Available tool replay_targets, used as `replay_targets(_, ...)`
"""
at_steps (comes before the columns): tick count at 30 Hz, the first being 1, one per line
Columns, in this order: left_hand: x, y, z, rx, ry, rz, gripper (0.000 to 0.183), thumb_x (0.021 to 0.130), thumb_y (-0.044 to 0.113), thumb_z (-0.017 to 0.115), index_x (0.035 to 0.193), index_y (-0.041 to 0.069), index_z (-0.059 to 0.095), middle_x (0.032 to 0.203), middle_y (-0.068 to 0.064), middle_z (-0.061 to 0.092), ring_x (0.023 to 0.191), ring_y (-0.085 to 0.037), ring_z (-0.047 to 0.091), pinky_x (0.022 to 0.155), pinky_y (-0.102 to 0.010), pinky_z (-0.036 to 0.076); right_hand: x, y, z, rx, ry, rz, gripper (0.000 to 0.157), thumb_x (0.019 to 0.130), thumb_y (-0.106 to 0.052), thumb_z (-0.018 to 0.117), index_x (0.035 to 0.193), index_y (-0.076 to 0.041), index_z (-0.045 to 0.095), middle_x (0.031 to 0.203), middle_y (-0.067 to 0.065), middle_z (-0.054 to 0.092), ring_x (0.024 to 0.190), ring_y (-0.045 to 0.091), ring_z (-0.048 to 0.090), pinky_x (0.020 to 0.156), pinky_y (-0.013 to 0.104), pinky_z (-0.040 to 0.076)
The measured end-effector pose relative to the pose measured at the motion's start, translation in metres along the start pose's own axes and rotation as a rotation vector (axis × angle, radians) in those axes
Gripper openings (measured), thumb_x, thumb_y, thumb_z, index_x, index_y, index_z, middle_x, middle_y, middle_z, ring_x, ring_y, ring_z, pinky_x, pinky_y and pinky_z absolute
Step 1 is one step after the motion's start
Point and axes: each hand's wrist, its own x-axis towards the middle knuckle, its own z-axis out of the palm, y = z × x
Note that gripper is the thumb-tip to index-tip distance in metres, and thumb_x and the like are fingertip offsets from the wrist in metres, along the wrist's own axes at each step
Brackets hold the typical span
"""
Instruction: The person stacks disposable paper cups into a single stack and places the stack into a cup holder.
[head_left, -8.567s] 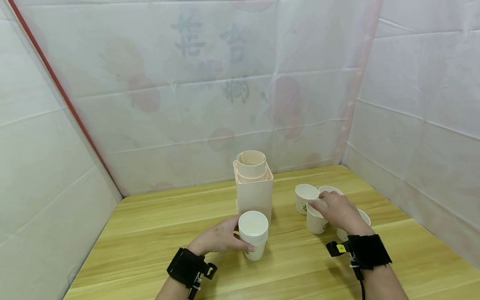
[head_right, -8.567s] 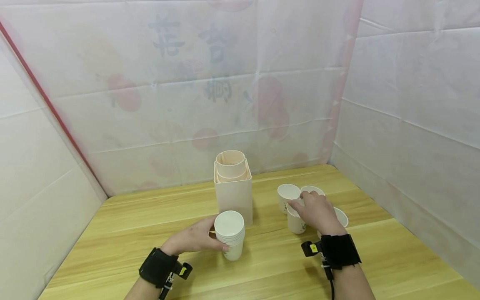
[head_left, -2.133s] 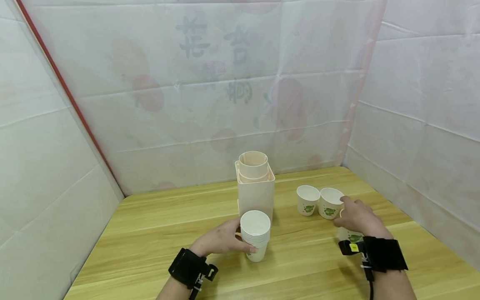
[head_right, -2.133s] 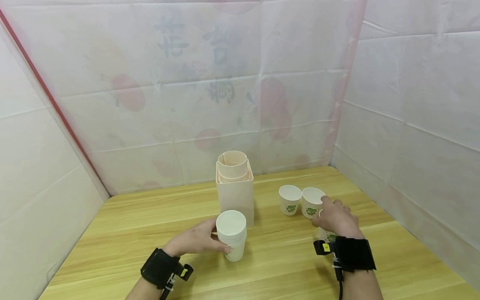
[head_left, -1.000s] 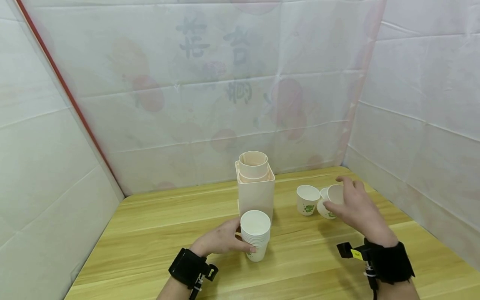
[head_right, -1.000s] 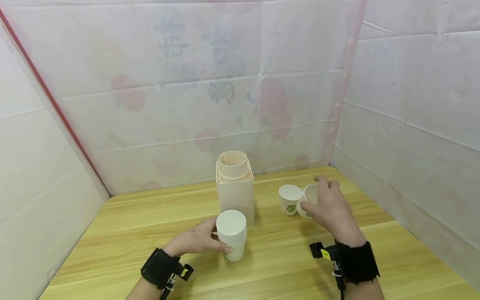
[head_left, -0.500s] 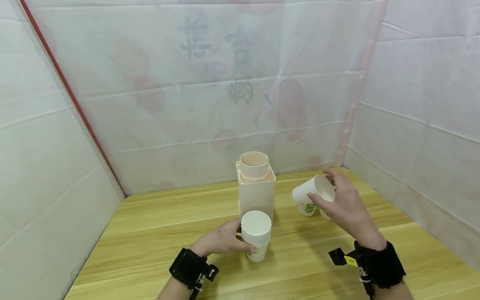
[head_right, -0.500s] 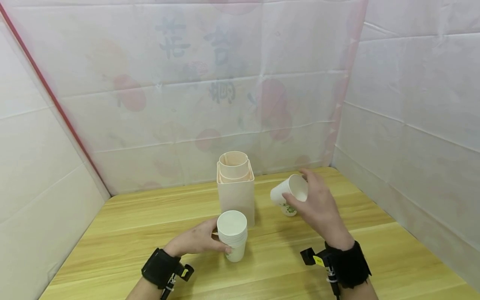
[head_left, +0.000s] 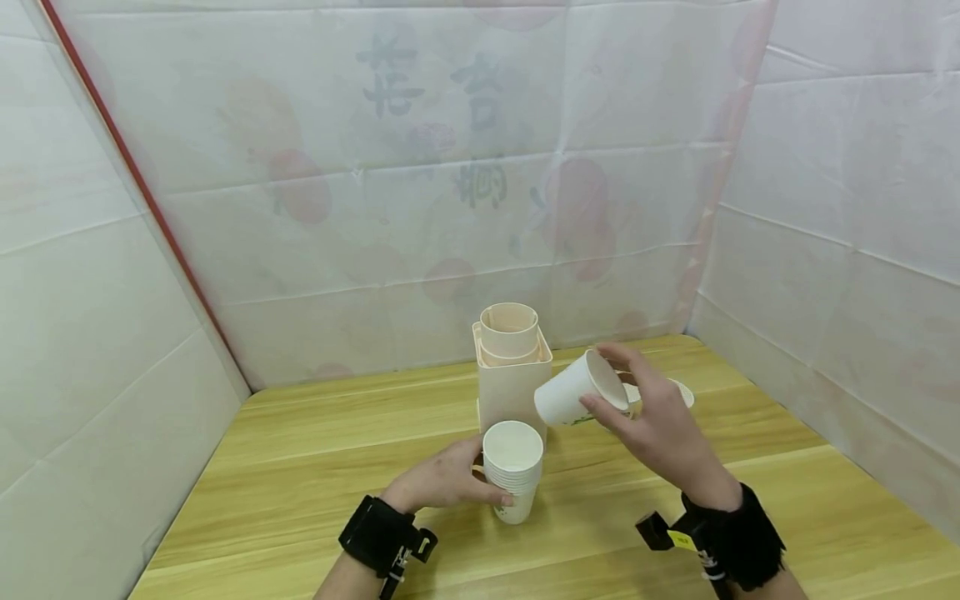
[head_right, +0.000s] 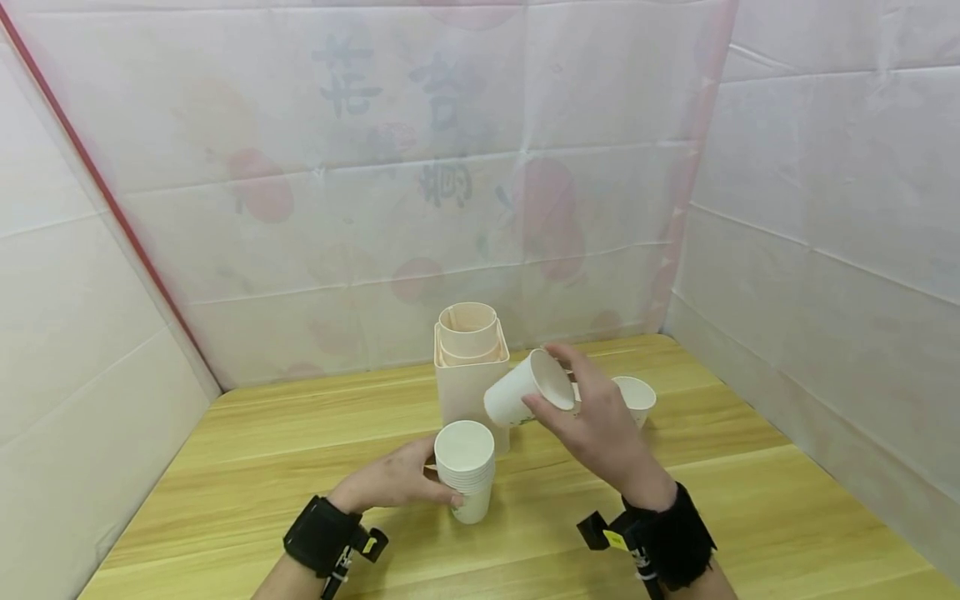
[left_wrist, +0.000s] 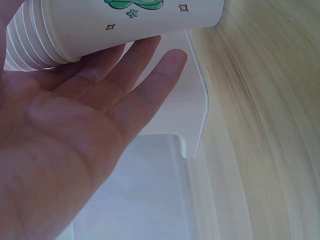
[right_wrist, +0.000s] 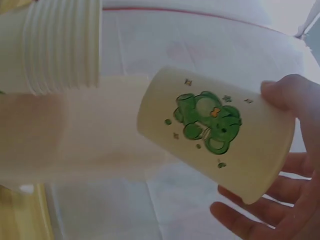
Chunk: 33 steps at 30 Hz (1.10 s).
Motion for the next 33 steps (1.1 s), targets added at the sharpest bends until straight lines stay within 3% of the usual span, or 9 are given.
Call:
replay_targets(9,0.000,0.001,0.000,-0.003,0.000,-0.012,0.063,0.077,0.028,0.075,0.129,0.029,0.038,0.118,0.002,0.054,0.104,-0.017,0.051,0.083,-0.034,0.048,0.001,-0.013,0.028,0.070,-0.047,-0.161,0.059,0.080,-0.016,0.070,0.132,-0.011,0.042,0.123,0.003,0.053,0.101,0.015,0.053,0.083,0.034,0.046)
replay_targets(14,0.000,0.002,0.001,0.000,0.001,-0.021,0.065,0.077,0.029,0.075,0.129,0.030,0.037,0.119,0.003,0.053,0.104,-0.016,0.051,0.083,-0.032,0.048,-0.001,-0.017,0.036,0.075,-0.101,-0.161,0.061,0.083,-0.021,0.068,0.135,-0.011,0.038,0.129,0.002,0.049,0.108,0.015,0.050,0.087,0.037,0.045)
replay_targets(19,0.000,0.002,0.001,-0.001,0.002,-0.023,0.065,0.077,0.029,0.074,0.129,0.031,0.037,0.120,0.003,0.053,0.104,-0.016,0.051,0.083,-0.032,0.048,-0.001,-0.018,0.043,0.098,-0.135,-0.192,0.066,0.082,-0.021,0.069,0.137,-0.008,0.035,0.131,0.009,0.047,0.115,0.021,0.046,0.089,0.042,0.044)
replay_targets(25,0.000,0.002,0.002,-0.008,0.004,-0.028,0.064,0.077,0.029,0.074,0.129,0.031,0.038,0.118,0.003,0.054,0.103,-0.016,0.052,0.082,-0.032,0.048,-0.003,-0.018,0.050,0.054,-0.146,-0.229,0.068,0.082,-0.026,0.069,0.137,-0.008,0.035,0.131,0.009,0.048,0.117,0.020,0.043,0.093,0.041,0.042)
replay_targets(33,0.001,0.002,0.002,0.006,0.005,-0.024,0.062,0.076,0.028,0.075,0.127,0.030,0.039,0.117,0.003,0.055,0.103,-0.016,0.052,0.081,-0.032,0.048,-0.007,-0.018,0.057,0.022,-0.175,-0.207,0.068,0.083,-0.031,0.067,0.138,-0.009,0.034,0.135,0.010,0.045,0.121,0.020,0.039,0.095,0.043,0.041)
